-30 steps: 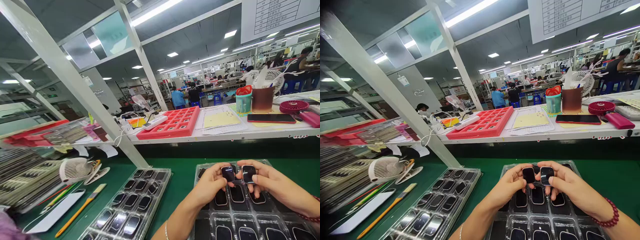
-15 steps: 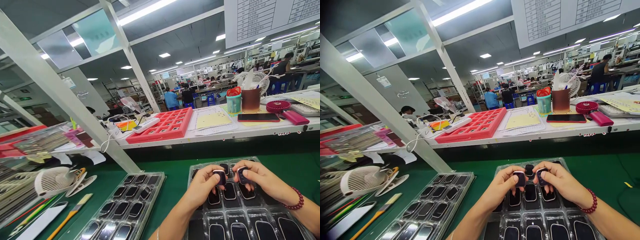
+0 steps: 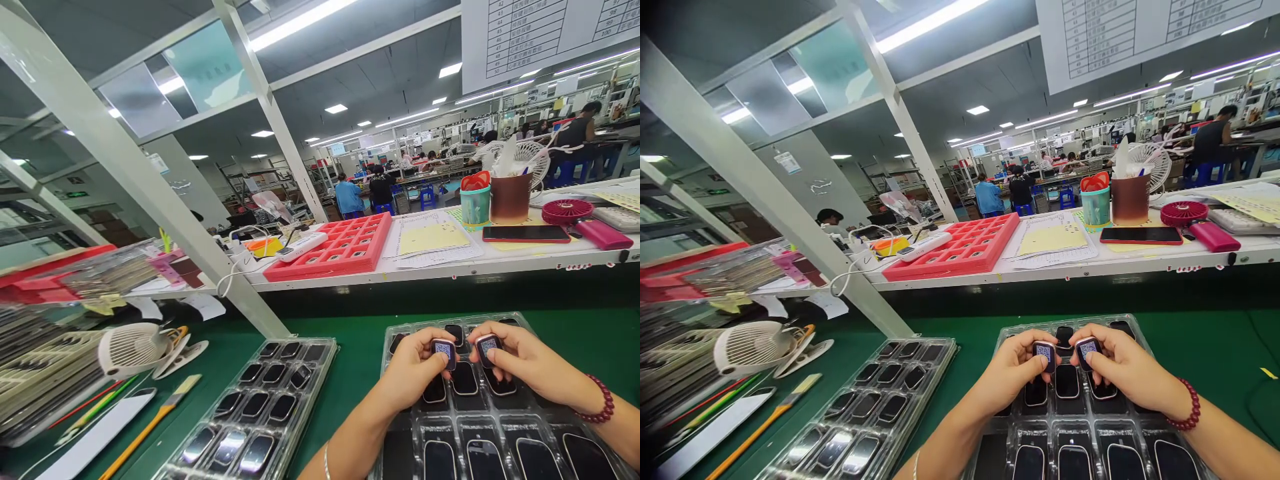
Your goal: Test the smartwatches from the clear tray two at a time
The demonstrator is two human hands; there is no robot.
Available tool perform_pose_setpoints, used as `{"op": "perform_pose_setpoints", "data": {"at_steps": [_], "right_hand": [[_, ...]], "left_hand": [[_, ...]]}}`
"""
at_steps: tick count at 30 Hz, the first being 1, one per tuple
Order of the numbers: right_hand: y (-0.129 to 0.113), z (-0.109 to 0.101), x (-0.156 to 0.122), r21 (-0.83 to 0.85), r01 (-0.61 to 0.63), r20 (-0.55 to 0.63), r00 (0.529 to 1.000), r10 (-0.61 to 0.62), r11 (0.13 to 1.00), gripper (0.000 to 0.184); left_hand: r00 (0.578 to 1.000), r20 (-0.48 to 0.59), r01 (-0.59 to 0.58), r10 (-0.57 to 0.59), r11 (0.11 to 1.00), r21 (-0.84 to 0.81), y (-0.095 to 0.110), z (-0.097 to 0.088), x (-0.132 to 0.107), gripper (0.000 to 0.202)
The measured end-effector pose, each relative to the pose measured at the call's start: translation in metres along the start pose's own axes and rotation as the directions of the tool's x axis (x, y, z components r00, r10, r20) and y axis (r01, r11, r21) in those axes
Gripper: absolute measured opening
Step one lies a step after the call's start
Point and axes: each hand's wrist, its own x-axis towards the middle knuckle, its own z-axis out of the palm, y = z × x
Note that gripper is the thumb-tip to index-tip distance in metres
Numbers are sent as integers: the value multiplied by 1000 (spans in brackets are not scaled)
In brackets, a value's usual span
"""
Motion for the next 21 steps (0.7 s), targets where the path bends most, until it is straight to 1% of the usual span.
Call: {"op": "perform_pose_setpoints", "data": {"at_steps": [9, 21], "right_hand": [[-2, 0, -1, -21, -2, 18, 1000, 2, 1000, 25], [-6, 2, -3, -25, 7, 1, 1000, -7, 1000, 24]], "left_hand": [[1000, -6, 3, -3, 1000, 20, 1, 2, 0, 27], [1000, -4, -3, 4, 999, 35, -1, 0, 0, 29]]}}
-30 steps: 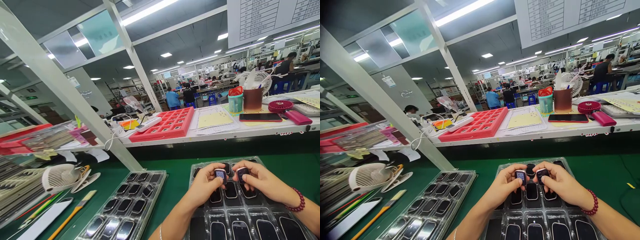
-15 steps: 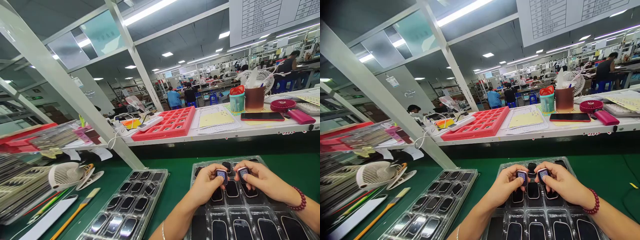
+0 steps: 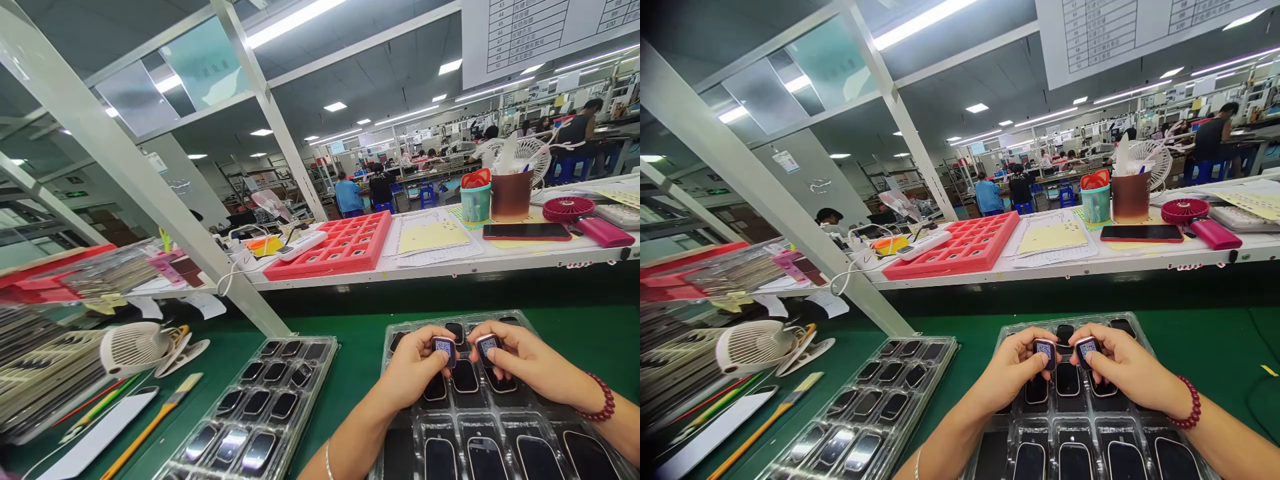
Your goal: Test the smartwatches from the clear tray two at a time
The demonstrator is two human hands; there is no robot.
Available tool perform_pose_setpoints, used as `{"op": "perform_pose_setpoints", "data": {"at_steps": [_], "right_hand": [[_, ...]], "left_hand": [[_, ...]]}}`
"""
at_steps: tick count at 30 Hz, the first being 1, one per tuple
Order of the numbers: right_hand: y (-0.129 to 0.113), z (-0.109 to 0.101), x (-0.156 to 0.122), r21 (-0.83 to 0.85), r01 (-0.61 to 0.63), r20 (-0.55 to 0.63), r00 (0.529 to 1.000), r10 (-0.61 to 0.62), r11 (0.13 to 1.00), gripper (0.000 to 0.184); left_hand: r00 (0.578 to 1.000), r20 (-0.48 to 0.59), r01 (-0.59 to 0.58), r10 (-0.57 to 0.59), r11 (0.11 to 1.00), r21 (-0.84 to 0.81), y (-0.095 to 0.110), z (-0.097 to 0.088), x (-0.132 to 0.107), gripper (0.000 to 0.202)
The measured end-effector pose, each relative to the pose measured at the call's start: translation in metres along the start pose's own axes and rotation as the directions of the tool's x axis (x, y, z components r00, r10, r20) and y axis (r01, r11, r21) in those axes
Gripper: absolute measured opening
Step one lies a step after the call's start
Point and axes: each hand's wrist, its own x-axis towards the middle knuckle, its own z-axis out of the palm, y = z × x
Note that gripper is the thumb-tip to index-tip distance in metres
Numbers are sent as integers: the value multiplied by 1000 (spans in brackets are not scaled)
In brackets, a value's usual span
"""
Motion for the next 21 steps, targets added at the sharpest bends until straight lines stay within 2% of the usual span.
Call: {"op": "perform_pose_setpoints", "data": {"at_steps": [10, 14, 17, 19, 21], "right_hand": [[9, -4, 3, 60, -14, 0, 1000, 14, 998, 38], [7, -1, 1, 19, 65, -41, 997, -65, 998, 25], [7, -1, 0, 51, 60, 8, 998, -60, 997, 31], [11, -3, 1, 74, 15, 42, 999, -18, 997, 34], [14, -5, 3, 69, 2, 27, 1000, -4, 998, 32]], "left_hand": [[1000, 17, 13, -12, 1000, -7, -3, 0, -1, 35], [1000, 1, -25, 25, 1000, 10, -1, 0, -1, 33], [999, -26, -42, 44, 998, 54, 0, 1, -2, 43], [999, -18, -36, 37, 998, 47, 0, 1, -2, 36], [1000, -4, -12, 12, 999, 32, -1, 1, -2, 25]]}}
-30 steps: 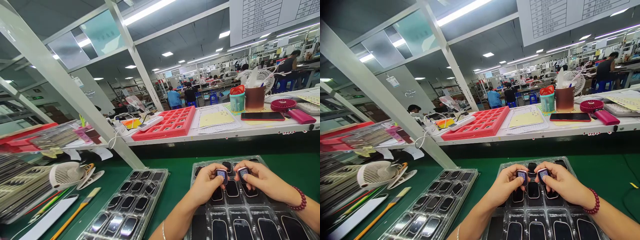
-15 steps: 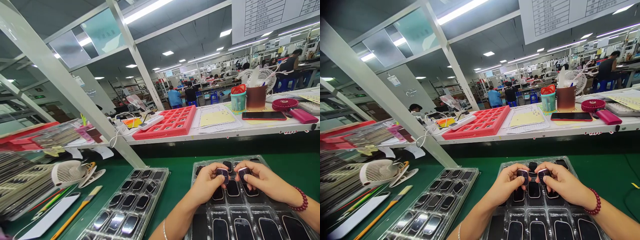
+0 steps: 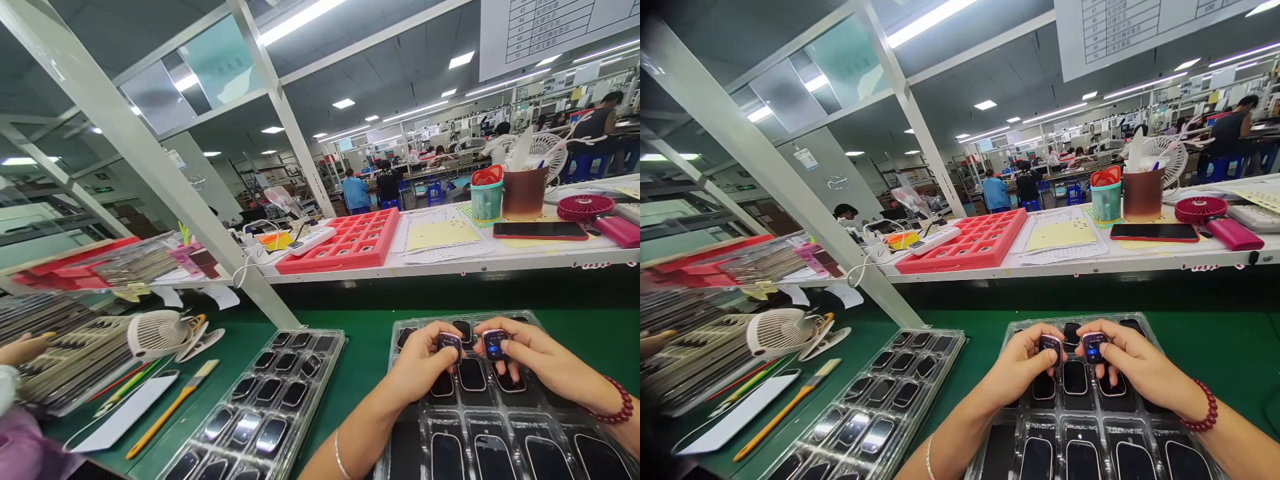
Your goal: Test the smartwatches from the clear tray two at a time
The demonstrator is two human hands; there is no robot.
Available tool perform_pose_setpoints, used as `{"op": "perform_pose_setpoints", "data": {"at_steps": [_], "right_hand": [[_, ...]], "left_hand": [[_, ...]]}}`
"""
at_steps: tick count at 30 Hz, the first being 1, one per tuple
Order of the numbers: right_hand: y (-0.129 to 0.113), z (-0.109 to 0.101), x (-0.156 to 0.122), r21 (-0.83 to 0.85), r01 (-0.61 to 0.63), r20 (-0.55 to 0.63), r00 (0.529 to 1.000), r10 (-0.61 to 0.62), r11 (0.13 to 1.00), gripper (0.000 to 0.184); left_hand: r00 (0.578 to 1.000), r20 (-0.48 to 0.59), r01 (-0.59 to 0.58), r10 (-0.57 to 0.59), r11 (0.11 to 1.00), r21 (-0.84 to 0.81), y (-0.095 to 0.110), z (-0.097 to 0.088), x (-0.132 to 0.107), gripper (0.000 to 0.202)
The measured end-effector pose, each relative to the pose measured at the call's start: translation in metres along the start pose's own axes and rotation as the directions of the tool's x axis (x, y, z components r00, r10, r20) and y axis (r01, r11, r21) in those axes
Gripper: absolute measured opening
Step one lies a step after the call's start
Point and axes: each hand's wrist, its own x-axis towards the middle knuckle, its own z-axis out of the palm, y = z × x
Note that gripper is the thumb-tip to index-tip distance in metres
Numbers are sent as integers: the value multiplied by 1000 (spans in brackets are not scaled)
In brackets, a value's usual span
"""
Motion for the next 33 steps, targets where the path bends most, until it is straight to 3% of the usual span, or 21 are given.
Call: {"op": "perform_pose_setpoints", "data": {"at_steps": [4, 11, 15, 18, 21, 25, 29, 33], "right_hand": [[-1, -1, 1, -40, 11, -30, 999, -12, 999, 23], [-1, 3, -2, 15, -7, 26, 1000, 6, 1000, 35], [-2, 5, -4, 64, -27, 50, 998, 24, 998, 40], [-4, 4, -4, 85, -27, 45, 999, 23, 996, 31], [-6, 3, -3, 128, -6, -1, 1000, 6, 992, 40], [-5, 3, -1, 77, 7, -41, 999, -4, 997, 38], [-6, 3, -1, 69, -10, -23, 1000, 11, 998, 28], [-6, 1, -1, 111, -2, -44, 999, 7, 994, 35]], "left_hand": [[999, -21, 46, -46, 999, 16, -1, -1, 1, 30], [1000, -17, -19, 18, 999, -49, 1, 1, -1, 29], [999, -13, -34, 34, 998, -52, 1, 1, -1, 46], [1000, 11, -20, 20, 999, -42, -1, 0, -1, 30], [1000, -1, -6, 6, 1000, -11, -4, -2, 0, 39], [999, -14, -39, 38, 998, -50, -4, -2, 0, 57], [1000, 9, -16, 16, 999, -34, -5, -1, 0, 36], [999, -23, -31, 31, 999, -17, -3, -1, 1, 35]]}}
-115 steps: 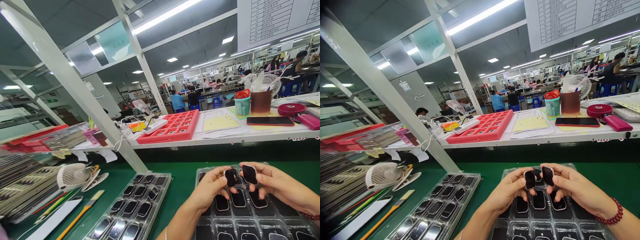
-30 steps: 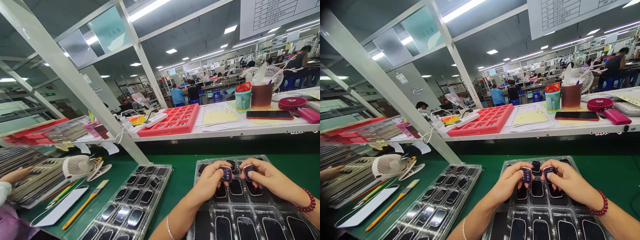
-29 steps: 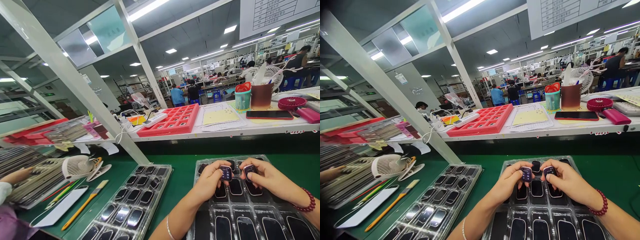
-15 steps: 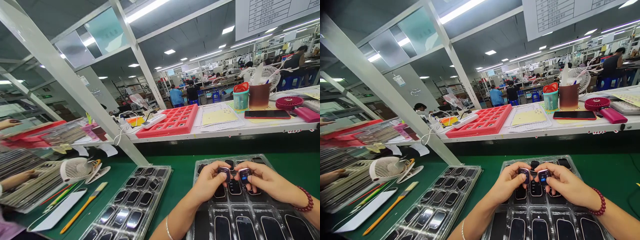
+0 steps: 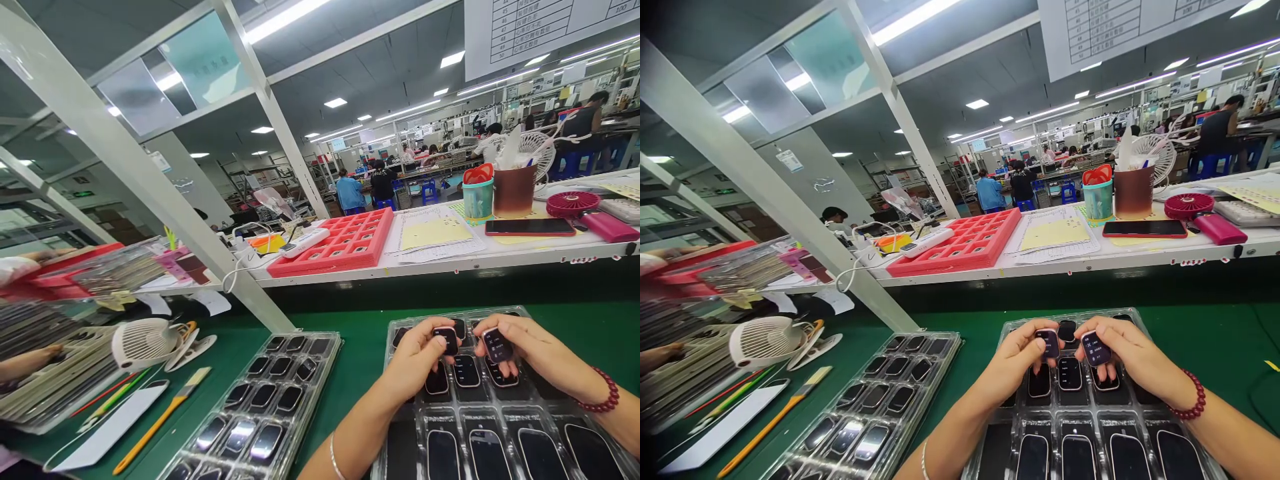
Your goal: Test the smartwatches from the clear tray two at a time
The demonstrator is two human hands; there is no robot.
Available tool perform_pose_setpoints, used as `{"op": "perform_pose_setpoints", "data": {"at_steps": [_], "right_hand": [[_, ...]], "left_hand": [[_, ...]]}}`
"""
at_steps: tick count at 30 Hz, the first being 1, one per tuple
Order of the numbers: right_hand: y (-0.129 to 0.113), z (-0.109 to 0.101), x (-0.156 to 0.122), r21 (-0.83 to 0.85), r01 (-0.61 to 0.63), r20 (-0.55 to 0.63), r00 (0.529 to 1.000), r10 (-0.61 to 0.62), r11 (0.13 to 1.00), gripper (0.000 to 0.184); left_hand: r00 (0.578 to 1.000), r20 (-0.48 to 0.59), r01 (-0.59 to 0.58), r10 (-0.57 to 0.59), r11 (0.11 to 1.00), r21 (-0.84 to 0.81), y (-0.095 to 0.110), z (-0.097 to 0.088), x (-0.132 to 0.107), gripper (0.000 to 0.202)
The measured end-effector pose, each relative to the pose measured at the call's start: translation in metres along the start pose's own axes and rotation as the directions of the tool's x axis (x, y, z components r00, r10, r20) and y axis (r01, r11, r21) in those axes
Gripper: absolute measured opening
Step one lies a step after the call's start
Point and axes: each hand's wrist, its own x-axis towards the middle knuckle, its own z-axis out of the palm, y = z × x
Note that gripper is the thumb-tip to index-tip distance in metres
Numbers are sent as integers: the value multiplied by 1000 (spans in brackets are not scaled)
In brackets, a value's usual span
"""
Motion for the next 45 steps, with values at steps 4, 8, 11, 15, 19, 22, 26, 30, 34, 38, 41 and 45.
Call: {"op": "perform_pose_setpoints", "data": {"at_steps": [4, 8, 11, 15, 19, 22, 26, 30, 34, 38, 41, 45], "right_hand": [[2, 1, 0, -41, 32, 14, 999, -31, 999, 33], [3, 0, -1, -73, 51, 42, 998, -48, 996, 36], [4, -2, -1, -93, 78, 52, 996, -73, 993, 32], [5, -3, 0, -105, 66, 49, 997, -61, 992, 27], [5, -2, 1, -93, 58, 50, 997, -53, 994, 25], [4, -1, 1, -92, 47, 57, 998, -42, 995, 24], [4, -1, 0, -90, 38, 65, 997, -32, 995, 23], [4, 0, 0, -80, 30, 74, 997, -24, 996, 23], [3, 0, 1, -66, 33, 79, 996, -28, 997, 24], [3, 1, 1, -77, 28, 71, 997, -23, 997, 22], [3, 0, 0, -90, 27, 72, 997, -20, 996, 22], [2, 0, 0, -99, 40, 50, 998, -36, 994, 26]], "left_hand": [[1000, 16, -25, 26, 999, -35, 4, 2, -1, 38], [999, 38, -8, 8, 1000, -13, 5, 2, -3, 42], [999, 47, -15, 16, 1000, -26, 3, 1, -3, 43], [999, 47, -22, 24, 999, -44, 1, 0, -1, 30], [999, 49, -16, 17, 999, -33, 1, 1, -1, 28], [999, 46, -11, 12, 1000, -20, 0, 1, -2, 26], [999, 40, -6, 6, 1000, -7, 0, 1, -2, 25], [999, 43, -4, 4, 1000, 4, 1, 2, -2, 24], [999, 48, -10, 10, 1000, 10, 2, 2, -1, 23], [999, 47, -11, 10, 1000, 11, 1, 2, -1, 23], [999, 46, -10, 10, 1000, 5, 1, 2, -1, 23], [999, 35, -4, 4, 1000, 1, 3, 3, -2, 33]]}}
